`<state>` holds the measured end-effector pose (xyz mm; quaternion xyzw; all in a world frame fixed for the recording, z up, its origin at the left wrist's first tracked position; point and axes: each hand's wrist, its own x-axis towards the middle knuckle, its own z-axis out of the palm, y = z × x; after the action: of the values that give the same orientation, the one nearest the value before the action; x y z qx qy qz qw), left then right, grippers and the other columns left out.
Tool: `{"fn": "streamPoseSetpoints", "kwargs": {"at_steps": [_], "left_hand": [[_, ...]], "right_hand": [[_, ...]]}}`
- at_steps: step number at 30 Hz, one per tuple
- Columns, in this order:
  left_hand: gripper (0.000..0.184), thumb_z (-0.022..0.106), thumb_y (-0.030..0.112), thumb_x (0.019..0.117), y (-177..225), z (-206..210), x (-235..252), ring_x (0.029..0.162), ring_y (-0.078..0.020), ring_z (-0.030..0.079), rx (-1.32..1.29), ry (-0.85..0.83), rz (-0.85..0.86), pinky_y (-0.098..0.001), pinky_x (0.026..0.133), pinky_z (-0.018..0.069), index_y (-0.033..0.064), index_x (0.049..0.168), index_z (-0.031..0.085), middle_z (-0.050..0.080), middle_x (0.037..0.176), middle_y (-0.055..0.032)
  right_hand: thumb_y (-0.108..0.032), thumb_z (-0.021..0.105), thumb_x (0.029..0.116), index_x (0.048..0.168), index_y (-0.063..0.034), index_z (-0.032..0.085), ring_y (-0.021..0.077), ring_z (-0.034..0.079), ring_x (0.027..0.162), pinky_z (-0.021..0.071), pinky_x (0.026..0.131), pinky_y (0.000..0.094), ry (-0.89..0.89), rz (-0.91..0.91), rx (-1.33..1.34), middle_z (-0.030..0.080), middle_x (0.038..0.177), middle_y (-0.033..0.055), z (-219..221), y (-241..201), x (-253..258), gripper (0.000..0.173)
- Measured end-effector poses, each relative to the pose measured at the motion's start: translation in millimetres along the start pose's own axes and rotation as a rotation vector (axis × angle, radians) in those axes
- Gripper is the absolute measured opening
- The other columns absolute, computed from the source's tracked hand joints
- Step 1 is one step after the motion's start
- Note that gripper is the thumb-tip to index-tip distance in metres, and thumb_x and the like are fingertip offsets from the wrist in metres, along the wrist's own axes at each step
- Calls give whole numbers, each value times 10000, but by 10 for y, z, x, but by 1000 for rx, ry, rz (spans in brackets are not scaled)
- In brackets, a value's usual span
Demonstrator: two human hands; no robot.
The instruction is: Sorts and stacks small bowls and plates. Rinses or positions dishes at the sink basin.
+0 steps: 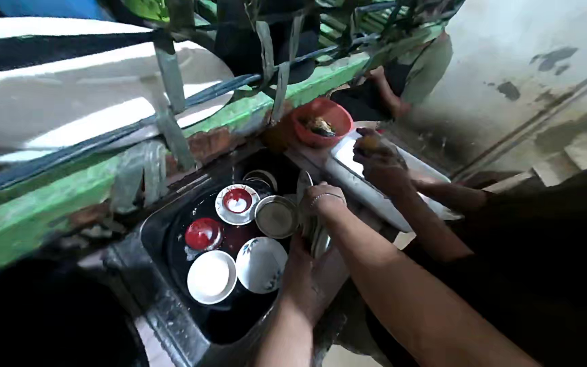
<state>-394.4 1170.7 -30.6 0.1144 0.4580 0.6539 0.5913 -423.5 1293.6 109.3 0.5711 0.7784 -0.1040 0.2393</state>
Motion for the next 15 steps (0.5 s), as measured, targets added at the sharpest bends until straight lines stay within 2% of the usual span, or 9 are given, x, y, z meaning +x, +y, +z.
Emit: {"fn": "streamPoseSetpoints", "kwargs": {"at_steps": [2, 3, 4, 5, 7, 9, 11, 13, 15], "left_hand": [[433, 314, 386, 1129, -33, 136, 359, 1028, -179, 661, -206, 106, -137, -386, 842, 582, 114, 1394, 520, 661, 1206, -102], [399, 383, 298, 1131, -98, 96, 450, 1104, -202, 640, -91, 80, -101, -387, 904, 566, 95, 1463, 469, 628, 1297, -134], [514, 560, 169, 1069, -142, 26, 506, 1211, -230, 615, 147, 37, -23, -390, 998, 543, 57, 1539, 384, 573, 1412, -181], [730, 728, 172, 964, -157, -17, 549, 1258, -249, 600, 346, 23, 15, -403, 1036, 533, 40, 1565, 335, 541, 1456, -206], [943, 857, 244, 855, -178, -65, 598, 1272, -228, 609, 493, 11, -24, -396, 1032, 553, 79, 1592, 292, 541, 1473, -181], [736, 736, 104, 949, -133, -23, 684, 1224, -257, 616, 274, 20, -149, -425, 979, 569, 100, 1564, 331, 552, 1429, -191], [398, 481, 173, 1104, -131, 137, 871, 1152, -314, 600, -25, 163, -307, -496, 923, 552, 54, 1482, 443, 558, 1367, -223], [377, 424, 256, 1113, -217, 241, 1105, 1125, -302, 595, -260, 258, -391, -505, 909, 538, 37, 1413, 492, 574, 1327, -197], [417, 390, 326, 1115, -357, 285, 1300, 1121, -290, 583, -440, 278, -399, -511, 914, 528, 48, 1412, 480, 568, 1322, -180]], "right_hand": [[-393, 692, 923, 1358, -67, 619, 472, 626, 1168, 502, 864, 706, -34, -27, -60, 647, 1277, 261, -27, -73, 209, 549], [-418, 666, 932, 1536, -115, 456, 474, 613, 1197, 483, 913, 709, -61, -49, -61, 640, 1300, 264, 7, -49, 365, 708], [-442, 669, 931, 1584, -139, 386, 482, 590, 1231, 455, 964, 725, -84, -69, -13, 625, 1326, 272, 73, 3, 548, 774], [-464, 696, 920, 1551, -124, 445, 485, 567, 1260, 423, 1010, 735, -97, -87, 67, 615, 1344, 275, 162, 71, 747, 759], [-493, 740, 893, 1337, -71, 656, 461, 586, 1248, 426, 1032, 721, -112, -116, 148, 651, 1296, 255, 439, 224, 1286, 619], [-486, 723, 931, 1425, -122, 606, 483, 532, 1316, 390, 1077, 721, -63, -189, 193, 606, 1383, 257, 533, 389, 1564, 624], [-444, 712, 951, 1455, -113, 563, 468, 567, 1283, 438, 1056, 688, 114, -157, 402, 610, 1370, 262, 539, 573, 1503, 621], [-350, 744, 946, 1492, -72, 502, 471, 586, 1255, 468, 1034, 669, 212, -58, 630, 596, 1372, 285, 493, 646, 1173, 659], [-411, 723, 949, 1553, -46, 380, 502, 521, 1314, 451, 1050, 666, 160, 78, 640, 491, 1462, 326, 564, 633, 859, 785]]}}
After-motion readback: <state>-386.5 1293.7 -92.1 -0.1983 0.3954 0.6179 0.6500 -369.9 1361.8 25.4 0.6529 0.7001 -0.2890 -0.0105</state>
